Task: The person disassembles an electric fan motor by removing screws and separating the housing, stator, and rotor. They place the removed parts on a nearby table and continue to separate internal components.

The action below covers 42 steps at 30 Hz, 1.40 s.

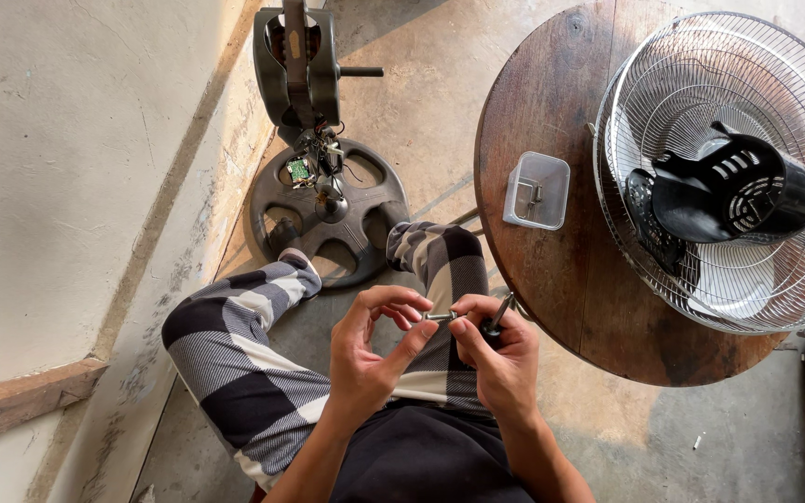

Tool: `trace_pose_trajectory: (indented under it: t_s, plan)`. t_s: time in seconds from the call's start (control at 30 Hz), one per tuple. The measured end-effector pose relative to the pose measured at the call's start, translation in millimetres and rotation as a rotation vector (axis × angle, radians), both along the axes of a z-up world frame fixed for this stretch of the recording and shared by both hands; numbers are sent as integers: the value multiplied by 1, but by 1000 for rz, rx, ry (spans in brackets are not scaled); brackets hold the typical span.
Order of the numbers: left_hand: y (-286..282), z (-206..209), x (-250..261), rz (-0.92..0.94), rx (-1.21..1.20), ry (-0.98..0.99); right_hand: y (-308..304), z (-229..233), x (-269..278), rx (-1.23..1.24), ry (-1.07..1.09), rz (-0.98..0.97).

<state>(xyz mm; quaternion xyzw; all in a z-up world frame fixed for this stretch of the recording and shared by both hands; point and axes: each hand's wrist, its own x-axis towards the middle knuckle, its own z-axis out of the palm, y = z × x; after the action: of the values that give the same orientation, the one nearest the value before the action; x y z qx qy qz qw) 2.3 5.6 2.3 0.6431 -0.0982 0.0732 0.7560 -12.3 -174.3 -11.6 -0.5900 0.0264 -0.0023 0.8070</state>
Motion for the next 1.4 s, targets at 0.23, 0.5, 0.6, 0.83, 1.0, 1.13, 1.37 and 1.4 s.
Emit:
trace_pose_trajectory:
  t_s: [0.23, 0.5, 0.6, 0.83, 1.0, 1.13, 1.37, 1.4]
  plan:
    - [1, -5, 0, -44, -52, 24, 0, 3, -4, -339, -126, -68]
    - [-1, -2, 3, -85, -75, -5, -1, 4, -6, -470, -234, -87]
    - [-2, -1, 3, -101, -65, 50, -3, 5, -6, -464, -239, -88]
    - [-10, -3, 5, -113, -74, 59, -8, 5, -7, -469, -202, -124]
    - [-19, -3, 7, -114, -52, 41, -14, 0, -10, -445, -166, -155]
    - [-28, -5, 8, -116, -13, 42, -20, -6, -12, -459, -164, -202]
    - [-48, -13, 15, -139, 66, 121, -34, -12, -10, -456, -74, -241]
    - [-51, -14, 16, -139, 69, 122, -36, -13, -10, -450, -54, -247]
